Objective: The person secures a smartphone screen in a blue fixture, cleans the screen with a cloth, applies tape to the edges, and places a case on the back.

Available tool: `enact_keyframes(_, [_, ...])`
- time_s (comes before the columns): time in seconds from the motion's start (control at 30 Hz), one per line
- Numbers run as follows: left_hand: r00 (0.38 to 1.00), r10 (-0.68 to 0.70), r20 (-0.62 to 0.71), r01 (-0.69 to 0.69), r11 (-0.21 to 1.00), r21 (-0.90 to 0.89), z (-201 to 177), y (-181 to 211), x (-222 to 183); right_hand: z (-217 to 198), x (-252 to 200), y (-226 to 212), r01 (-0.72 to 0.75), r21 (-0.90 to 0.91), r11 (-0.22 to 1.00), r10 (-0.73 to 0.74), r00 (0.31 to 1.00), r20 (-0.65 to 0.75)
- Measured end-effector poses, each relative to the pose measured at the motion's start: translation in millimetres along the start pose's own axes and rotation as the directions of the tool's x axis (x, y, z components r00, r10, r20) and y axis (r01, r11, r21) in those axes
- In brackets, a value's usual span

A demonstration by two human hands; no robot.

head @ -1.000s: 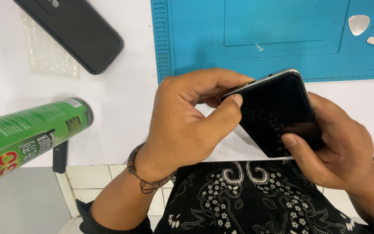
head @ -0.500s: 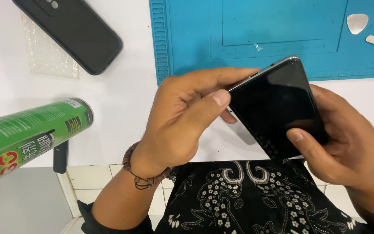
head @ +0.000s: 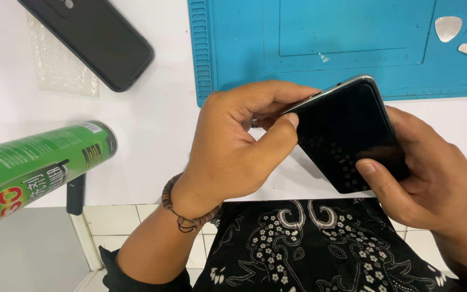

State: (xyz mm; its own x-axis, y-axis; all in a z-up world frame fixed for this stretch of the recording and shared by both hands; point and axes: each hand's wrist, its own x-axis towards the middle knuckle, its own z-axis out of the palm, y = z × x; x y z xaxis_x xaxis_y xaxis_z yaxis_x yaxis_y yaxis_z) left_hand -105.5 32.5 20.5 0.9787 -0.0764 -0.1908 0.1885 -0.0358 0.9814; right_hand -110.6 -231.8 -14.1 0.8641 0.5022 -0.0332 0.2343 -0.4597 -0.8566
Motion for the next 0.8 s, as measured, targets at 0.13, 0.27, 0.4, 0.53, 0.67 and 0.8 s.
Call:
enact_keyframes(0.13, [1.000,-0.015,-0.024,0.016,1.000,0.004,1,-2,2,1,-1,1,-0.006,-0.034,0.999,0.006,1.000,-0.004])
enact_keyframes(0.27, [0.999,-0.019,-0.031,0.019,1.000,0.009,1,-3,3,1,-2,2,-0.022,-0.117,0.993,0.022,1.000,0.002])
enact_keyframes(0.4, [0.999,-0.027,-0.042,0.027,1.000,-0.009,1,-2,4,-1,0,5,-0.023,-0.122,0.992,0.025,0.999,0.020])
enact_keyframes(0.53, [0.976,-0.169,0.134,0.186,0.974,-0.126,-2,13,13,-16,28,-15,-0.171,0.134,0.976,0.147,0.974,0.172])
enact_keyframes(0.67, [0.990,-0.117,0.073,0.125,0.986,-0.111,4,1,15,-36,51,-14,-0.290,0.310,0.906,0.213,0.942,0.258])
enact_keyframes(0.8, [0.996,0.027,-0.088,-0.044,0.980,-0.195,1,-18,5,-51,60,-4,-0.215,0.493,0.843,0.210,0.975,0.066])
